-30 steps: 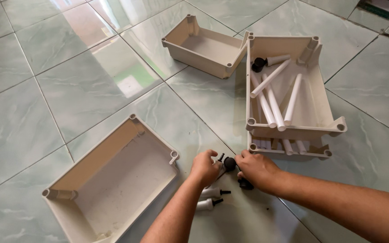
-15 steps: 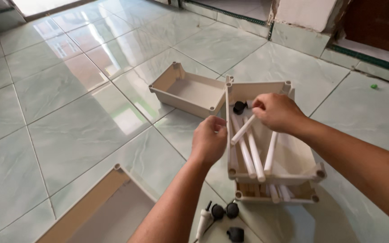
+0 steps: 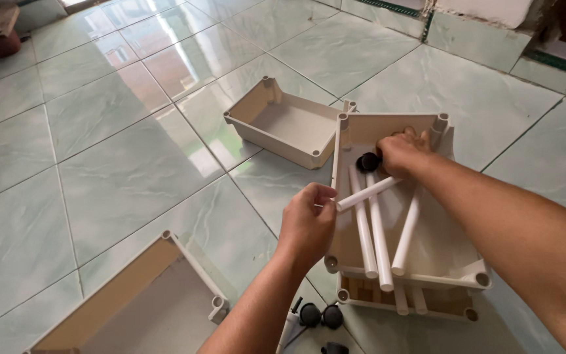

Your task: The person assembles a multi-tiered plastic storage unit on a tiled floor. They attach black wheels to white legs, insert the legs into the bottom tray, and then stack additional trays onto the legs to form a vertical unit.

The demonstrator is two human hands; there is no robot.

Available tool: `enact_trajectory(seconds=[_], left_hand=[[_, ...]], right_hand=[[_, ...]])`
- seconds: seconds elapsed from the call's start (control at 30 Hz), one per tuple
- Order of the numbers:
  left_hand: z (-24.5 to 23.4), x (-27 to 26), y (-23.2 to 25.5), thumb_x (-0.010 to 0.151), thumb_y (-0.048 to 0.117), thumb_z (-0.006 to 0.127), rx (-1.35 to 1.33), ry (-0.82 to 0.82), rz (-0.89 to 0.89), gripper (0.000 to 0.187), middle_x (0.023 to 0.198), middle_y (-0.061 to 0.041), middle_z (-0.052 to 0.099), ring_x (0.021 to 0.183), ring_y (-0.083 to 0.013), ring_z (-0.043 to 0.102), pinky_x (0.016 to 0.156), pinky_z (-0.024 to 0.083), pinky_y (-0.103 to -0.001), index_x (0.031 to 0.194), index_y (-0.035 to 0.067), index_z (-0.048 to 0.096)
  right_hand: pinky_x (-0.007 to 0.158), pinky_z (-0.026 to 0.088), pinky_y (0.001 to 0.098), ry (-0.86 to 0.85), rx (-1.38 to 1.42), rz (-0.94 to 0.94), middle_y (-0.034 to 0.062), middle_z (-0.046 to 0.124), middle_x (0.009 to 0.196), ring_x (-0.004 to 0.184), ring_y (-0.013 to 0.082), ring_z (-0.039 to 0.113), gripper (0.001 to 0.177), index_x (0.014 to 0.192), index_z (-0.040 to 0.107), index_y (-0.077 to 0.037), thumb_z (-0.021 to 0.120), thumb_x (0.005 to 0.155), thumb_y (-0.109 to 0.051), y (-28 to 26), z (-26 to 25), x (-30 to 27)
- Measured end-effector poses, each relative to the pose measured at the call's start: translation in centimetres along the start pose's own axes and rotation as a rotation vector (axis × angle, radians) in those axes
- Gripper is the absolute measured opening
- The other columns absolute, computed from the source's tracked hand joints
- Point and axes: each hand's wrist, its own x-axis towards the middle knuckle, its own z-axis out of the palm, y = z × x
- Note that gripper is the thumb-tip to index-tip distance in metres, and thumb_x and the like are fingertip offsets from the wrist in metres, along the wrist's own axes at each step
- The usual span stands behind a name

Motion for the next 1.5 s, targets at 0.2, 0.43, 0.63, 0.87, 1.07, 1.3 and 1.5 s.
enact_trajectory(seconds=[0.2,0.43,0.63,0.87,1.07,1.3,1.5], left_hand=[[-2.7,-2.0,1.3,0.096,0.02,0.053,0.074,-0.016,-0.092,0.03,0.092,-0.014,0.076,0.076,-0.0209,0.07,0.071,0.056,-0.035,0.117,0.007,0.069],[-3.8,-1.5,2.1,0.103,0.041,0.05,-0.65,-0.29,-0.254,0.045,0.106,-0.003,0.07,0.087,-0.0157,0.067,0.072,0.051,-0.031,0.135,0.01,0.056],[-4.1,-2.7,1.1,0.097,0.026,0.069,-1.038,-0.399,-0.152,0.061,0.11,-0.008,0.069,0.09,-0.0151,0.066,0.072,0.05,-0.028,0.149,0.003,0.046],[-8.7,-4.0,2.5,0.085,0.022,0.073,-0.885,-0.059,-0.083,0.086,0.11,-0.012,0.069,0.09,-0.0192,0.07,0.072,0.057,-0.032,0.153,0.007,0.021],[-11.5,-6.4,3.0,0.083,0.023,0.081,0.068,0.394,0.485,0.088,0.124,-0.025,0.06,0.109,-0.0404,0.064,0.093,0.051,-0.048,0.149,-0.004,0.03],[-12.2,-9.9,4.0,0.102,0.025,0.051,0.505,-0.303,0.463,0.036,0.117,-0.019,0.066,0.103,-0.0429,0.065,0.088,0.048,-0.053,0.13,0.003,0.051],[-10.8,-10.2,4.6,0.097,0.02,0.054,0.513,-0.239,0.466,0.023,0.105,-0.021,0.062,0.092,-0.0428,0.064,0.078,0.051,-0.054,0.111,0.003,0.053]], right_hand=[[0.107,0.039,0.0494,0.649,0.353,-0.563,0.0041,0.067,0.129,0.131,0.0294,0.054,0.036,0.118,0.072,-0.017,0.074,0.083,-0.008,1.7,-3.1,-6.0],[0.095,0.06,0.0336,0.517,0.621,-0.862,0.0049,0.063,0.12,0.111,0.0217,0.068,0.045,0.12,0.072,-0.018,0.077,0.078,-0.002,-2.2,-7.1,-16.3],[0.094,0.059,0.0326,0.301,0.983,-0.676,0.0049,0.071,0.126,0.107,0.0186,0.072,0.055,0.135,0.061,-0.011,0.076,0.083,-0.007,-5.1,-8.7,-20.6],[0.075,0.064,0.0322,-0.268,1.514,-0.344,0.0114,0.075,0.11,0.091,0.0166,0.075,0.049,0.134,0.065,-0.004,0.05,0.098,-0.033,-8.6,-8.8,-22.4],[0.053,0.051,0.0306,-0.364,1.063,-0.537,0.0085,0.068,0.085,0.06,0.0142,0.058,0.031,0.109,0.061,-0.005,0.062,0.093,-0.032,-10.7,-9.9,-22.3],[0.056,0.049,0.0275,-0.558,1.072,-0.502,0.0024,0.059,0.077,0.061,0.0081,0.053,0.034,0.104,0.06,-0.004,0.053,0.102,-0.037,-8.6,-9.9,-22.7],[0.048,0.048,0.0297,-0.305,0.844,-0.507,0.0036,0.06,0.068,0.055,0.0114,0.056,0.017,0.096,0.06,-0.005,0.056,0.088,-0.019,-9.0,-11.1,-24.4]])
